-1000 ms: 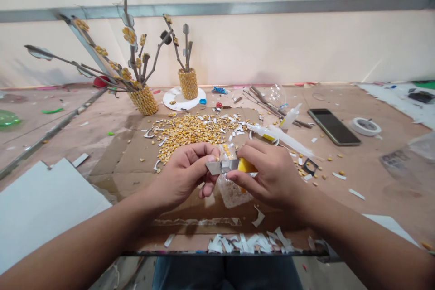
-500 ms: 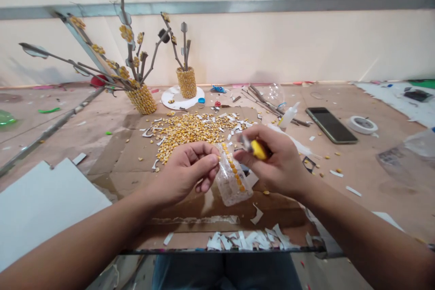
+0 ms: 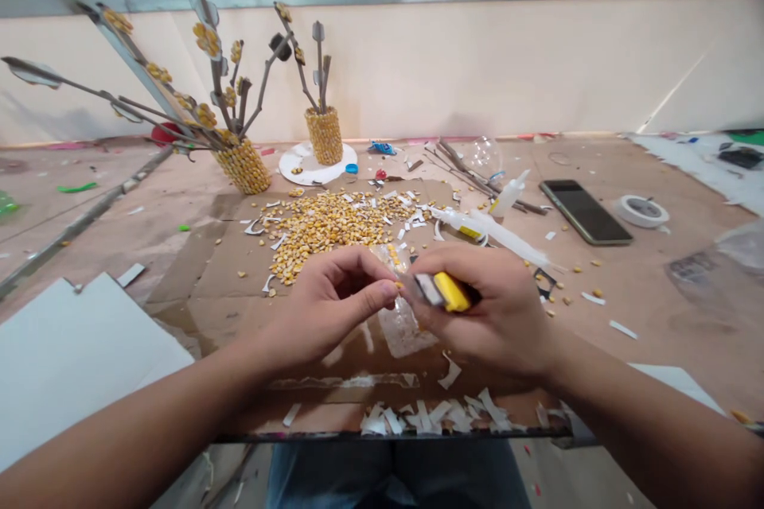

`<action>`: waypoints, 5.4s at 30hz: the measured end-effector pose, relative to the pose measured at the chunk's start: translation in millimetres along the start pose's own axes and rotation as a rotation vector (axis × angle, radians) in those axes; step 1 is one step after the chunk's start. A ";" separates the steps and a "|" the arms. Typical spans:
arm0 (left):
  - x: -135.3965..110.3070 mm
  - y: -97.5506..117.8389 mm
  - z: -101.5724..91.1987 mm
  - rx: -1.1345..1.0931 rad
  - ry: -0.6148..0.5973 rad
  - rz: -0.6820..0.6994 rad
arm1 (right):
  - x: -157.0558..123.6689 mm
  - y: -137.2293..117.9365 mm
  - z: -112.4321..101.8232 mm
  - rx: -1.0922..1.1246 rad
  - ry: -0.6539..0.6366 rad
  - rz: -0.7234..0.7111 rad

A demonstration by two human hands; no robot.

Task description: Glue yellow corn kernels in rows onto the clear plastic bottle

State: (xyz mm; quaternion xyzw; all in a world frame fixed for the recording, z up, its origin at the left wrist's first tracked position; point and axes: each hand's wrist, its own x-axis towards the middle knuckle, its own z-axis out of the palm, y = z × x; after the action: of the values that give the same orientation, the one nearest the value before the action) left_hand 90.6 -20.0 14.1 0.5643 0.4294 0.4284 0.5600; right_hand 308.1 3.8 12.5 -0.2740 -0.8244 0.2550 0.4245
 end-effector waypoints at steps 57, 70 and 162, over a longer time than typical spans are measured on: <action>-2.8 -11.1 -9.5 0.833 -0.147 0.096 | 16.2 22.8 -30.6 0.159 -0.668 0.428; -2.9 -12.0 -11.6 0.821 -0.116 0.124 | 14.7 19.5 -28.6 0.133 -0.599 0.389; -1.3 -40.2 -26.6 0.703 -0.303 0.316 | 18.2 50.1 -9.6 0.244 -0.003 0.815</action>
State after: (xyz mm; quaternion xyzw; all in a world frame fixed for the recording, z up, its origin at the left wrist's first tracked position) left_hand 64.4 -14.1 -26.0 0.8370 0.3703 0.2483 0.3174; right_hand 319.0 53.9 -5.1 -0.5248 -0.6130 0.4982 0.3172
